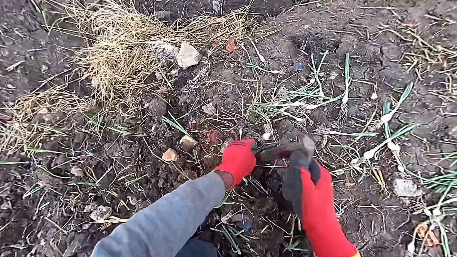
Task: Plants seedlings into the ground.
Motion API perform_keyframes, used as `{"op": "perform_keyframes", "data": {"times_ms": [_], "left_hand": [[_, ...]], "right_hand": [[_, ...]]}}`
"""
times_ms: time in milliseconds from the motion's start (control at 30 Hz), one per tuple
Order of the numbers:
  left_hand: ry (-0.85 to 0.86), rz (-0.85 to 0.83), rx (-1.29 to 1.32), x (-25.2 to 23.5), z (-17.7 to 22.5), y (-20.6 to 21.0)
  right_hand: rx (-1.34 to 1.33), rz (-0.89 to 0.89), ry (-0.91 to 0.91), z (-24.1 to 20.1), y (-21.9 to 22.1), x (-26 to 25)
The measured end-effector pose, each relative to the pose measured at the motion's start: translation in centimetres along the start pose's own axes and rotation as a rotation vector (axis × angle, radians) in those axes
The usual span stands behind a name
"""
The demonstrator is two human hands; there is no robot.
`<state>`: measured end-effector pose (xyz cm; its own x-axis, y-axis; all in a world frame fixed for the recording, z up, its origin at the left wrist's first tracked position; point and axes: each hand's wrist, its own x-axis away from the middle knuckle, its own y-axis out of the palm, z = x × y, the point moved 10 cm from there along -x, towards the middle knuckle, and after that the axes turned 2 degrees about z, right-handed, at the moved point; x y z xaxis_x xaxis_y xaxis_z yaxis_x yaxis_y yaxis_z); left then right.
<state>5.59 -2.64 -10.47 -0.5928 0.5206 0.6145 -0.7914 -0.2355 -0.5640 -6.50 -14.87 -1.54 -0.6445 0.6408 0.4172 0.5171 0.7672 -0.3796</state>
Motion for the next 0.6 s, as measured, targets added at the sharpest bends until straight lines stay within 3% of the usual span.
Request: {"op": "perform_keyframes", "data": {"times_ms": [67, 167, 267, 300, 367, 467, 533, 600], "left_hand": [[0.002, -0.096, -0.049, 0.5, -1.0, 2.6], [0.034, 0.082, -0.005, 2.7, -1.5, -1.8], [-0.039, 0.274, -0.042, 1.7, -3.0, -6.0], [-0.077, 0.272, -0.054, 0.7, -3.2, -6.6], [-0.234, 0.106, -0.141, -1.8, -4.5, -4.9], [-0.283, -0.049, -0.165, -4.4, -4.7, -2.5], [-0.267, -0.046, -0.127, -4.1, -4.8, -2.3], [-0.214, 0.059, 0.152, -2.3, -5.1, -4.2]], "right_hand": [[-0.135, 0.037, -0.085, -3.3, -4.8, 2.7], [0.072, 0.129, -0.145, -2.5, -8.6, 3.7], [0.33, 0.148, -0.053, 2.4, -7.4, 1.4], [0.364, 0.13, -0.016, 2.7, -6.7, 0.4], [0.423, 0.078, 0.054, 2.5, -5.7, -0.6], [0.488, 0.04, 0.111, 2.2, -5.4, -2.1], [0.514, 0.017, 0.157, 2.5, -5.0, -2.5], [0.53, -0.007, 0.177, 2.6, -3.9, -3.3]]}}
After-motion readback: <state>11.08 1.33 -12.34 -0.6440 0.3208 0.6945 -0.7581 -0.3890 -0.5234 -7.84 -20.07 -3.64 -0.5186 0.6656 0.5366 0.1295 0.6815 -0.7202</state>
